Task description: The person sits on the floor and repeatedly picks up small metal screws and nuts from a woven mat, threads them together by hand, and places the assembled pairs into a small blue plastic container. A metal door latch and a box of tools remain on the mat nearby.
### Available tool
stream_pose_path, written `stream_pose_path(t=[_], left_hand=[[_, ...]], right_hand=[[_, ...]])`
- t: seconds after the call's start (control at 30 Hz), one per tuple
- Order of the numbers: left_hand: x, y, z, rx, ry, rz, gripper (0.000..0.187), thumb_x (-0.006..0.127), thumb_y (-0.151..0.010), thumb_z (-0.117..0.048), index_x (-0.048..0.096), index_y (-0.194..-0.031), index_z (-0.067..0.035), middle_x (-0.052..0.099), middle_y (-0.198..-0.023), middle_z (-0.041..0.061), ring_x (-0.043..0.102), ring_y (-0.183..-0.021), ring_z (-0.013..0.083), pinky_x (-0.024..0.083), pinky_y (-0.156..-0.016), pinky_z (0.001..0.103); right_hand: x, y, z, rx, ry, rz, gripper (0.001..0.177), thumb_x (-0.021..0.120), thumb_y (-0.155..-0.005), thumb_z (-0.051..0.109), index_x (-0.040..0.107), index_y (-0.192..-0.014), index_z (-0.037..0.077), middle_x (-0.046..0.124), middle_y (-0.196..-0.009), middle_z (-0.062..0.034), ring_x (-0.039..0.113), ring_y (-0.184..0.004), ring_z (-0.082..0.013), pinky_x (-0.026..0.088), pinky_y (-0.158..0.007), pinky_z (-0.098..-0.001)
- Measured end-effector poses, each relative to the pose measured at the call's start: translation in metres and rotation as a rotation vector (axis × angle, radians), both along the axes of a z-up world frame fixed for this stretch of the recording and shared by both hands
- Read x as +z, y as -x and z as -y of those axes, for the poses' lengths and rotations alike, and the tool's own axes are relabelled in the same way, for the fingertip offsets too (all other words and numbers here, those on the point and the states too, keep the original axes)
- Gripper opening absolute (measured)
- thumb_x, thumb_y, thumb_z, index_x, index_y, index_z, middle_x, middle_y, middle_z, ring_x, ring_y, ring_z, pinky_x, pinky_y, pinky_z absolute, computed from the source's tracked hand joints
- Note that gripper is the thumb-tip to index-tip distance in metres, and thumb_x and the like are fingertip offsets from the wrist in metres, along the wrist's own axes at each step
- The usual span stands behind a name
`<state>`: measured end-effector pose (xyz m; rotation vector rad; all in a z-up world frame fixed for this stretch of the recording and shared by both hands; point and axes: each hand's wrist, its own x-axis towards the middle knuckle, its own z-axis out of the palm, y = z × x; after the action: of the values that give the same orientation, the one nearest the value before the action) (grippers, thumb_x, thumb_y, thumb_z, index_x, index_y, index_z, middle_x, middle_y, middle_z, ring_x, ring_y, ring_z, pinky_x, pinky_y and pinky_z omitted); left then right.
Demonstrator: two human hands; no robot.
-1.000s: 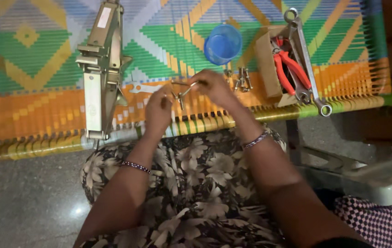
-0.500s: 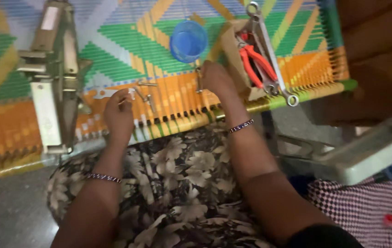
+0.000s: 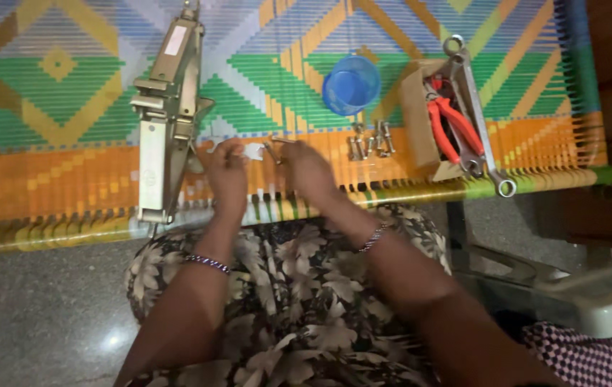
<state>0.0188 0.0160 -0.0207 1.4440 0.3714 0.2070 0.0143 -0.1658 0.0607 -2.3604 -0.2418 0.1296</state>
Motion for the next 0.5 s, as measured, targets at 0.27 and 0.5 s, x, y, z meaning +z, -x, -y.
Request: stream_pose_path(t=[0.27,0.5], left_hand=[[-0.001,-0.002,-0.009,-0.014,0.015,0.015,0.023,0.052,-0.100,0.003,0.065,-0.119,0.001,0.069,-0.108,0.009,0.068,-0.096,0.0140,0.057,-0.083,0.026],[0.012,0.004,-0.002,-0.049,-0.013,0.041,0.019,0.056,-0.099,0.001,0.068,-0.113,0.001,0.069,-0.105,0.006,0.068,-0.096,0.0114,0.059,-0.081,0.026]], right_hand=[[-0.022,-0.018,0.028,-0.029,0.137,0.018,0.020,0.064,-0.087,0.008,0.067,-0.107,0.008,0.064,-0.109,-0.0165,0.063,-0.099,-0.0410,0.051,-0.084,-0.0506],[-0.015,-0.022,0.033,0.009,0.179,0.167,0.016,0.072,-0.082,0.013,0.071,-0.097,0.009,0.063,-0.102,-0.0154,0.061,-0.098,-0.0389,0.050,-0.084,-0.0480]])
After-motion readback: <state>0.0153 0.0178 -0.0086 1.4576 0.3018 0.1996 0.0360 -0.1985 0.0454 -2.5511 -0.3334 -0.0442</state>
